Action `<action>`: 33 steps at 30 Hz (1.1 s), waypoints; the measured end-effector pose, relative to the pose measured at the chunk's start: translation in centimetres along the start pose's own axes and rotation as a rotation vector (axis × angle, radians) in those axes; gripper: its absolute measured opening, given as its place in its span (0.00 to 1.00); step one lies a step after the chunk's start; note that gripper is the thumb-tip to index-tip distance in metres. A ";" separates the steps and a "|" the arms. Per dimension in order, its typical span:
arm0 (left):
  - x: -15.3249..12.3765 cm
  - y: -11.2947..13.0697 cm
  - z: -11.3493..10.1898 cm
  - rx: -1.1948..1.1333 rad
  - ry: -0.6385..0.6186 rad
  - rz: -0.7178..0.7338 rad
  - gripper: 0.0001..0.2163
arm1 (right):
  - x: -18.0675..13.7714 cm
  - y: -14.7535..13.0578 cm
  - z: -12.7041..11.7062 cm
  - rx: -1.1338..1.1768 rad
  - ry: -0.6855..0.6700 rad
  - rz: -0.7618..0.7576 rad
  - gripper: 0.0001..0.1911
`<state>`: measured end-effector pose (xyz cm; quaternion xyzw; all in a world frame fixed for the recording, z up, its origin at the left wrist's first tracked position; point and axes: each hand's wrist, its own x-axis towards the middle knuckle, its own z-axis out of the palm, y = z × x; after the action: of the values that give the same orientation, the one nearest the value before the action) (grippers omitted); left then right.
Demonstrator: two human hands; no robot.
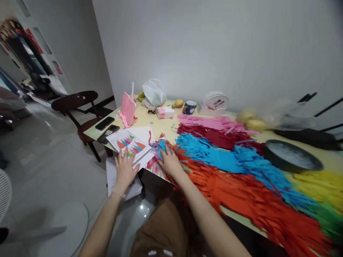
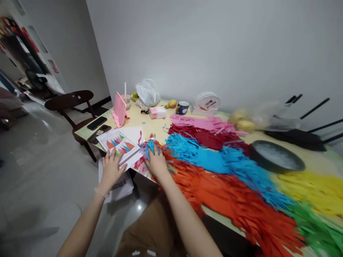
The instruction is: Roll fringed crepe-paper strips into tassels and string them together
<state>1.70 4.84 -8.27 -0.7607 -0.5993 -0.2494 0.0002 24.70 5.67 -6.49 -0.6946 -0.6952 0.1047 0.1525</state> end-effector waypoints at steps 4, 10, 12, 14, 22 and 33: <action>0.7 -0.6 0.6 0.081 -0.039 0.057 0.20 | 0.2 0.6 1.0 0.108 0.075 -0.015 0.30; 1.0 -0.9 -0.5 0.062 0.041 0.081 0.17 | 1.3 3.7 -4.6 0.318 0.261 -0.050 0.33; 0.9 -0.1 -1.0 0.050 0.059 0.081 0.17 | 0.3 4.4 -7.1 0.372 0.312 -0.066 0.33; 0.6 1.1 -1.3 0.039 0.069 0.085 0.17 | -1.7 4.3 -8.8 0.444 0.384 -0.131 0.32; -0.5 4.7 -0.8 -0.007 0.082 0.108 0.17 | -11.3 0.6 -3.9 0.421 0.154 -0.429 0.34; -0.4 4.6 -0.2 0.026 0.069 0.128 0.18 | -9.2 0.5 -5.6 0.399 -0.234 -0.373 0.31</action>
<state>5.73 3.15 -6.86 -0.7883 -0.5524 -0.2671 0.0467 27.06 -3.87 -2.02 -0.4945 -0.7893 0.2888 0.2215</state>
